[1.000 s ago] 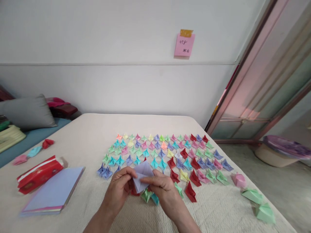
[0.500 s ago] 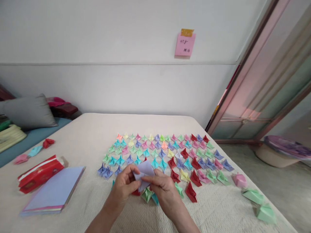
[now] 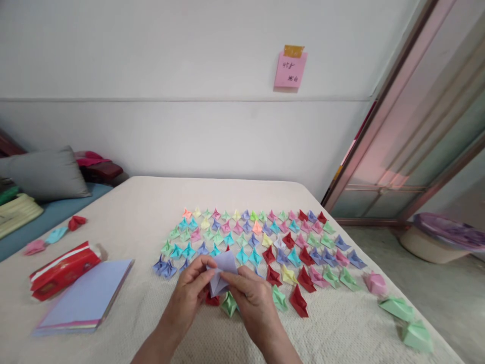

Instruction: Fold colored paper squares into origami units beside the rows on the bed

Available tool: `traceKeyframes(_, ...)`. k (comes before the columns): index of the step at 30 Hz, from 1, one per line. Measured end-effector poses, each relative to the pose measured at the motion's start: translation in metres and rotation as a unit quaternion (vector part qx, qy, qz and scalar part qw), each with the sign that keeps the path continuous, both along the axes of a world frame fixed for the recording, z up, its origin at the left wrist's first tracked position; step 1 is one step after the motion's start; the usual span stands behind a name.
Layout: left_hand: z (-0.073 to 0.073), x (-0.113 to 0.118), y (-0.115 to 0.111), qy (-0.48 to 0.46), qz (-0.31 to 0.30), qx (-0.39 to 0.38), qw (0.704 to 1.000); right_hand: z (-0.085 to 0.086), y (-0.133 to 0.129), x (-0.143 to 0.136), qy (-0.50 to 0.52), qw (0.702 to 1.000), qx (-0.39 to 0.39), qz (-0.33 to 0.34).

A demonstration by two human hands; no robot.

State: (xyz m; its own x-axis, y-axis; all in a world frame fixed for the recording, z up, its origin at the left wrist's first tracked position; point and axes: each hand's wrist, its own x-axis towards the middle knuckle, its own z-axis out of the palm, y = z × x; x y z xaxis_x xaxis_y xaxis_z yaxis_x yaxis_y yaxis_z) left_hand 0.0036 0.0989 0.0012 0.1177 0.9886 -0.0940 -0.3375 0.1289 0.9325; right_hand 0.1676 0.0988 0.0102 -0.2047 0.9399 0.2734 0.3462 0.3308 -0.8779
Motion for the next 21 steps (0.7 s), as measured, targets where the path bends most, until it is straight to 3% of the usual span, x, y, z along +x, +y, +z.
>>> traceKeyframes(3, 0.0006, -0.0028, 0.0009, -0.009, 0.009, -0.003, 1.0, 0.0, 0.0002, -0.0005, 0.06, 0.998, -0.025, -0.002)
traceKeyframes(7, 0.0016, -0.0059, 0.0033, -0.018, -0.019, -0.008, 1.0, 0.0027, 0.0025, 0.0023, 0.169, 0.979, -0.115, 0.012)
traceKeyframes(12, 0.0019, -0.0074, 0.0047, -0.019, -0.028, -0.029, 0.999, 0.0034, 0.0037, 0.0042, 0.205, 0.956, -0.209, -0.016)
traceKeyframes(17, 0.0001, -0.0095, 0.0068, 0.004, -0.047, -0.028, 0.998, 0.0044, 0.0017, 0.0026, 0.231, 0.945, -0.228, -0.036)
traceKeyframes(21, -0.0033, -0.0091, 0.0094, 0.01, -0.026, -0.041, 0.999, 0.0049, 0.0014, 0.0022, 0.228, 0.947, -0.224, -0.04)
